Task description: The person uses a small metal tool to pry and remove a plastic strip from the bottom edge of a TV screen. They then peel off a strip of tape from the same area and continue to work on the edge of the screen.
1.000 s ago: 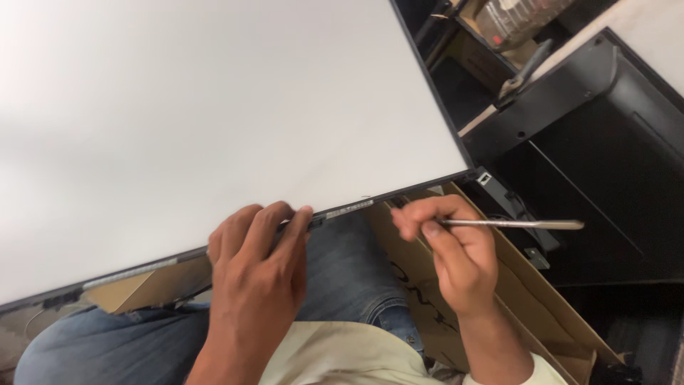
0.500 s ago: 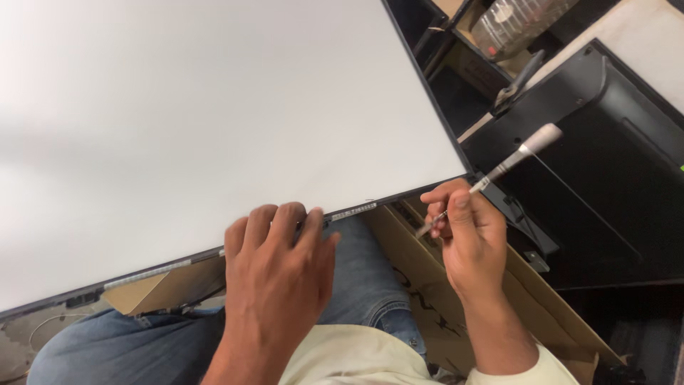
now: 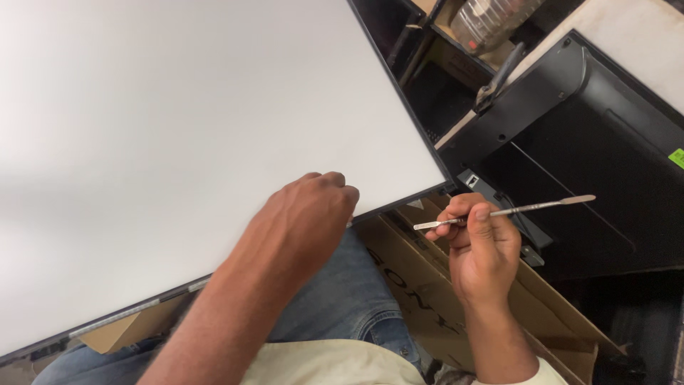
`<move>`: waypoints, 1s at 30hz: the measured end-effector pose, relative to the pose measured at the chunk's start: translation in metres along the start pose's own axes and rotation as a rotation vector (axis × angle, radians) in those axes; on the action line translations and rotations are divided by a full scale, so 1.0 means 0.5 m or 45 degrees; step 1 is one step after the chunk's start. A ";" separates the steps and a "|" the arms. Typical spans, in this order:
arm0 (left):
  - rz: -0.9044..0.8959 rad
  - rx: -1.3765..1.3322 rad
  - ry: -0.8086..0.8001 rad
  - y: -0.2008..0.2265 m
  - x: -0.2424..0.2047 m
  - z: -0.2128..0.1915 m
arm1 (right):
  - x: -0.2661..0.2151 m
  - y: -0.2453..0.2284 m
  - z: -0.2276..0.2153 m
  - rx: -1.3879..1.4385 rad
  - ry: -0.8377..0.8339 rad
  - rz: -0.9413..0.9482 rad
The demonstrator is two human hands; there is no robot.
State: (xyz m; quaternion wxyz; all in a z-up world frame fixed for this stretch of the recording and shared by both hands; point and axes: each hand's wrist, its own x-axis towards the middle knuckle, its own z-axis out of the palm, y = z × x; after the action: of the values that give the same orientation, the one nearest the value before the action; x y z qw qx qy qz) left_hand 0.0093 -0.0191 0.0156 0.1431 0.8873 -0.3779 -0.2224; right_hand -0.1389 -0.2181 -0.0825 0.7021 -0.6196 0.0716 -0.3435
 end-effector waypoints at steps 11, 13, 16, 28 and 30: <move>0.223 0.038 -0.138 -0.031 0.017 0.003 | 0.039 0.004 -0.044 -0.025 0.032 0.101; 0.370 0.046 -0.032 -0.033 0.018 0.000 | 0.053 0.007 -0.058 -0.032 0.016 0.095; 0.611 0.231 0.137 -0.038 0.020 -0.009 | 0.072 0.009 -0.080 -0.062 -0.011 0.092; 0.787 -0.121 0.103 0.017 -0.032 0.143 | 0.064 -0.009 -0.045 0.060 -0.108 0.315; 0.755 -0.207 -0.053 0.013 -0.032 0.208 | 0.034 -0.012 -0.016 -0.046 -0.170 0.336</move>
State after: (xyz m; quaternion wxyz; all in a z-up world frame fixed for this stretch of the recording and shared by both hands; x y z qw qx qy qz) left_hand -0.0566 -0.0207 -0.0666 0.2646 0.7190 -0.6042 -0.2187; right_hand -0.1324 -0.2343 -0.0730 0.7332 -0.6387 0.1119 -0.2049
